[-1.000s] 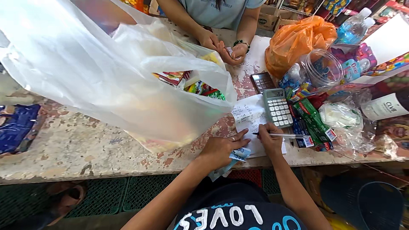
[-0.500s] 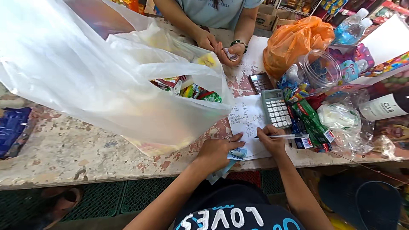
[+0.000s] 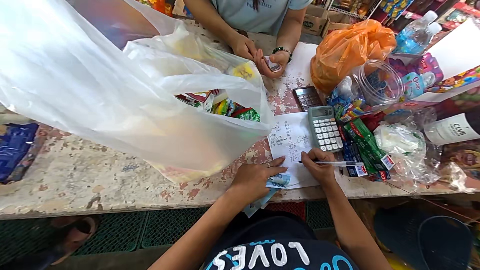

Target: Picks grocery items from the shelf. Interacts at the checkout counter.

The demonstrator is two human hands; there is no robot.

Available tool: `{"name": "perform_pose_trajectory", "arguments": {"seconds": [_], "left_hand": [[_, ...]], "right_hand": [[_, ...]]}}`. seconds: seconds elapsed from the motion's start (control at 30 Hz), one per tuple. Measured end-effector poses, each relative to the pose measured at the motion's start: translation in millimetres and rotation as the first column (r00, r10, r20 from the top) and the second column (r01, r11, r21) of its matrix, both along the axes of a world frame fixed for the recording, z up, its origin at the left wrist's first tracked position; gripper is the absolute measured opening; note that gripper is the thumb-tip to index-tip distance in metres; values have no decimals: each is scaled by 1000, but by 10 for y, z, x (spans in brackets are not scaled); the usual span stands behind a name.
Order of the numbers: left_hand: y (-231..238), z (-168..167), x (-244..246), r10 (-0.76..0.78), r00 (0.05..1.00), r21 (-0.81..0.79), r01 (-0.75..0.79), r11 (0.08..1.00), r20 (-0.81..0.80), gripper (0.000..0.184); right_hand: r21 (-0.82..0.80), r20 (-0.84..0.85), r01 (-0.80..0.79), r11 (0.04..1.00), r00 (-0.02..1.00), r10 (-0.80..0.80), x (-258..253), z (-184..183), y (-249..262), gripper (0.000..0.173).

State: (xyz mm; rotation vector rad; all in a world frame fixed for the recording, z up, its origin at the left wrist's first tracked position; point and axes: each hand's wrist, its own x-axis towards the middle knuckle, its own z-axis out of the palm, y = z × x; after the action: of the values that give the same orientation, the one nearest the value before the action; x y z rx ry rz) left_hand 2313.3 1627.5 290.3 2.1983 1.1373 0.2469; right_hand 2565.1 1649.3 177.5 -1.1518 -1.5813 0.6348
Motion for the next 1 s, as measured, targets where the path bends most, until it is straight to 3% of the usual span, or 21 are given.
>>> {"name": "perform_pose_trajectory", "arguments": {"seconds": [0.27, 1.0], "left_hand": [[-12, -62, -6, 14, 999, 29, -15, 999, 34, 54], [-12, -42, -9, 7, 1000, 16, -8, 1000, 19, 54]], "right_hand": [[-10, 91, -32, 999, 995, 33, 18, -72, 23, 32], [38, 91, 97, 994, 991, -101, 7, -28, 13, 34]]}}
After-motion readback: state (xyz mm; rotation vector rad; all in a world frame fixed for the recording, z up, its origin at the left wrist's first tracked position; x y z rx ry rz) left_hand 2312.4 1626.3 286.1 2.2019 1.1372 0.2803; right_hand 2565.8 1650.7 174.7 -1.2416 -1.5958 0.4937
